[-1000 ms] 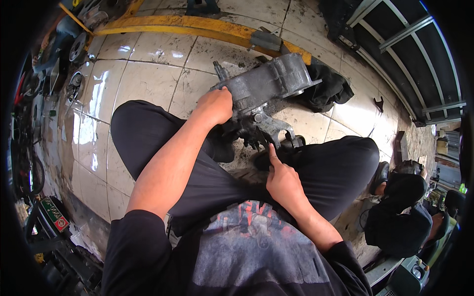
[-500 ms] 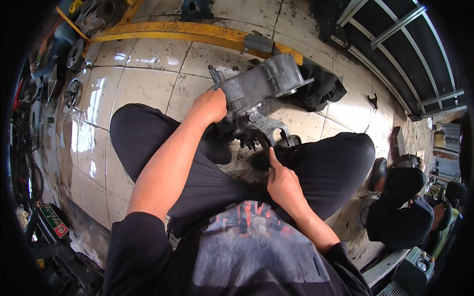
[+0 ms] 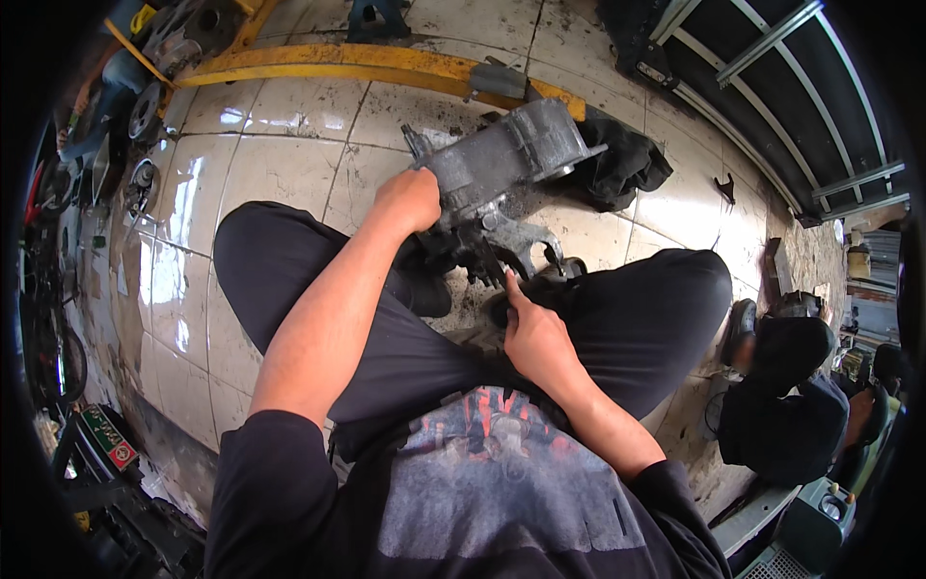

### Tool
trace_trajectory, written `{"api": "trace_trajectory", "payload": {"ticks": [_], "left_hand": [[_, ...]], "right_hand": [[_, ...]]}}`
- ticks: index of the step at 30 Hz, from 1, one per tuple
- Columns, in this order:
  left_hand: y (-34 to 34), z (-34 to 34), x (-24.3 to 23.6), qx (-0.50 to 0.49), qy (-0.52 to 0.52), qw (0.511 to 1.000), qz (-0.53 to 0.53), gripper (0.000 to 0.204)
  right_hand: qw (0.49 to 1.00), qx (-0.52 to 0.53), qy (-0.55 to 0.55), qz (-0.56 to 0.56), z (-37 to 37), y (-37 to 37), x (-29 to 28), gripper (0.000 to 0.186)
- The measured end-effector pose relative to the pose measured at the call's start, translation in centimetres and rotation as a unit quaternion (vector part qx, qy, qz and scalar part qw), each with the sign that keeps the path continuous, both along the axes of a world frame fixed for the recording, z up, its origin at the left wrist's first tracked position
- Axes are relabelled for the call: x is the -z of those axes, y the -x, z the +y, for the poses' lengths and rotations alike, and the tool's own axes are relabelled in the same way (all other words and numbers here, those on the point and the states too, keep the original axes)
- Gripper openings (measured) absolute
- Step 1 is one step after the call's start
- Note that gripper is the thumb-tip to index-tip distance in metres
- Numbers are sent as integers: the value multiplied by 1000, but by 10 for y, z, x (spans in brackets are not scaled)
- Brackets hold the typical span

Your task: The person sits on the floor and uses a metal file to scrape and clean a specific area on a dark mechanical component. They hold the part steady with one hand while filing with the other, occasionally adjusting their grip to access different angles of the same spot.

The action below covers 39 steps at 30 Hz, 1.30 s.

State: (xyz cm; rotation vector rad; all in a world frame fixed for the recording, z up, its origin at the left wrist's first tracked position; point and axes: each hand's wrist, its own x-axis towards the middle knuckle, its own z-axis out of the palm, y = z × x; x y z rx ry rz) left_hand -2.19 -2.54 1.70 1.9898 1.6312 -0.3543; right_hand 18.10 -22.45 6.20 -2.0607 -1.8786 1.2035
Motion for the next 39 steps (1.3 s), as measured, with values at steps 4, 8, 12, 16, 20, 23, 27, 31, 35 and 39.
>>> {"api": "trace_trajectory", "payload": {"ticks": [4,8,12,16,20,23,27,31,35,39], "left_hand": [[3,-2,10,2,-13,1000,5,32],[3,-2,-1,10,-10,1000,-9,33],[7,-5,15,27,-12,1000,-2,34],[10,-1,21,20,-5,1000,-4,53],[6,-3,19,19,-2,1000,5,65],[-6,-2,-11,17,33,999,11,37],[4,-8,8,4,-18,1000,-5,36],[0,-4,8,7,-3,1000,1,34],[7,-6,16,11,-19,1000,-13,34],[-5,-4,-4,15,4,1000,3,34]], "right_hand": [[1000,10,-4,3,6,0,10,60],[1000,7,13,-6,0,1,-2,62],[1000,13,5,-22,-4,0,-2,62],[999,-22,18,-40,-8,10,9,69],[999,-1,42,-35,-12,7,-3,70],[999,-17,16,-24,-9,7,10,69],[999,29,12,-10,-9,1,-11,66],[1000,-10,8,-23,-3,11,6,64],[999,23,16,-20,-8,-1,-13,63],[1000,-14,4,-17,-1,15,11,61]]}}
